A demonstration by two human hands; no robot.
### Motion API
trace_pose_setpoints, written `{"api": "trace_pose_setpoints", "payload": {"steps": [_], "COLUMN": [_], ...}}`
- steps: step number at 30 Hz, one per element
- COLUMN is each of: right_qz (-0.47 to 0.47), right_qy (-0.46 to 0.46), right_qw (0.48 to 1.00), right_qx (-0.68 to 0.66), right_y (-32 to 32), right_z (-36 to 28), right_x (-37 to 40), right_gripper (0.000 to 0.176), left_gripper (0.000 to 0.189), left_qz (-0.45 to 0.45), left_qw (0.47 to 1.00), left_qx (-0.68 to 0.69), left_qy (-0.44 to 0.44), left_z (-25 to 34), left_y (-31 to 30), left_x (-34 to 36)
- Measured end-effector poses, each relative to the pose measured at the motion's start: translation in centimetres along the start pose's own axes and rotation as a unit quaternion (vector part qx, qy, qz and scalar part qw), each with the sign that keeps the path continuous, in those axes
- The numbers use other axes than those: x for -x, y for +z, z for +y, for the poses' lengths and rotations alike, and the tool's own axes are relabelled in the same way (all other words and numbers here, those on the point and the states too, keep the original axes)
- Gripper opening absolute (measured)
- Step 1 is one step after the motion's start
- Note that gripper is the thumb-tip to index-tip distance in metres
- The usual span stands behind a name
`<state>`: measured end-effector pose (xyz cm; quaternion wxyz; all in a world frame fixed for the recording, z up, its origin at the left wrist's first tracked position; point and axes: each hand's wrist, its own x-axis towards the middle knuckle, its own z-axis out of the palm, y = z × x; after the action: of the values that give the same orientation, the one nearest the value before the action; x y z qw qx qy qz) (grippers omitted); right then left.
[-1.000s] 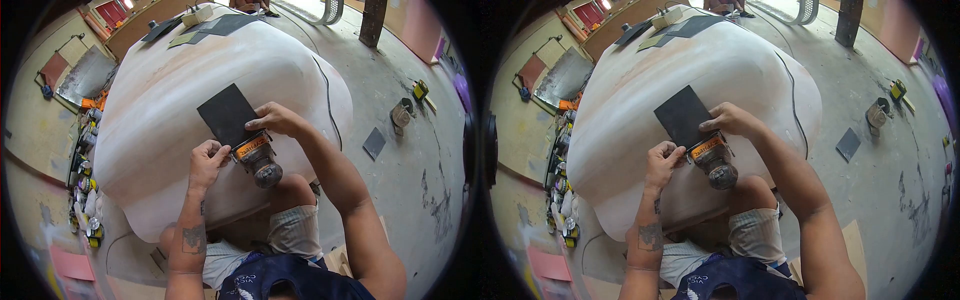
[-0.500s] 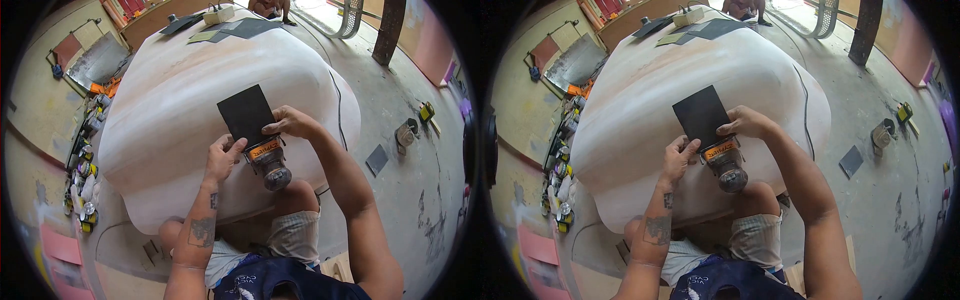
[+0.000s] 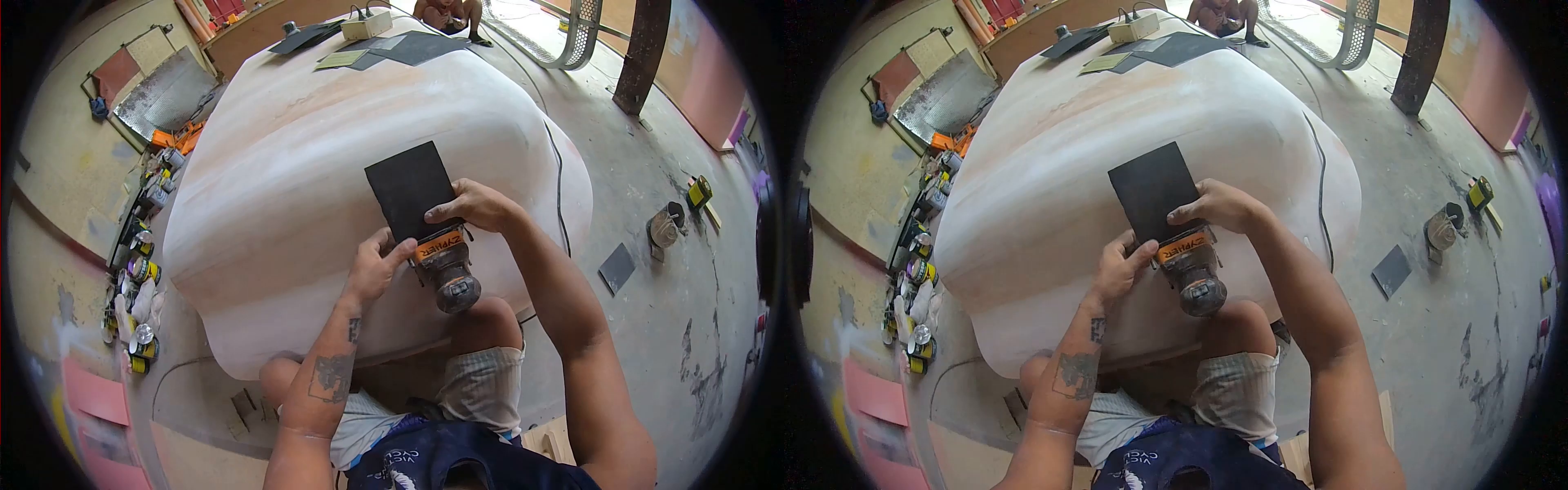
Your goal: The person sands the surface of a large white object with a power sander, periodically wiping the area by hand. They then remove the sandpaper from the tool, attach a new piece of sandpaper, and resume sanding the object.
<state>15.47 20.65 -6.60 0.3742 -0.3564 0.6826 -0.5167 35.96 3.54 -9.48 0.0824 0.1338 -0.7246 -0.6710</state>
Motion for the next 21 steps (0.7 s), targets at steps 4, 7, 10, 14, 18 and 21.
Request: {"api": "trace_pose_setpoints", "payload": {"steps": [4, 7, 10, 14, 18, 21], "right_qz": [0.001, 0.003, 0.003, -0.007, -0.001, -0.002], "right_qy": [-0.009, -0.013, -0.018, -0.018, -0.011, -0.001], "right_qw": [1.0, 1.0, 0.999, 0.999, 1.0, 0.999], "right_qx": [0.011, 0.02, 0.036, 0.035, 0.026, 0.041], "right_y": [0.0, 0.2, 0.2, 0.0, 0.3, 0.2], "right_z": [-0.5, -0.7, -1.0, -0.3, -1.5, -0.7], "right_x": [0.3, 0.5, 0.6, 0.3, 0.9, 0.6], "right_gripper": [0.049, 0.048, 0.047, 0.045, 0.041, 0.046], "left_gripper": [0.05, 0.053, 0.056, 0.065, 0.063, 0.058], "left_qz": [-0.085, -0.124, -0.154, -0.219, -0.224, -0.209], "left_qw": [0.995, 0.99, 0.985, 0.974, 0.966, 0.959], "left_qx": [0.031, -0.029, -0.043, -0.026, -0.128, -0.193], "left_qy": [-0.039, -0.061, -0.063, -0.049, -0.018, -0.008], "left_z": [-0.3, 2.2, 2.8, 2.9, 3.1, 2.7], "left_y": [-1.2, -1.3, -1.5, -2.1, -2.3, -2.4], "left_x": [1.3, 1.8, 1.5, 0.6, 0.2, 0.0]}}
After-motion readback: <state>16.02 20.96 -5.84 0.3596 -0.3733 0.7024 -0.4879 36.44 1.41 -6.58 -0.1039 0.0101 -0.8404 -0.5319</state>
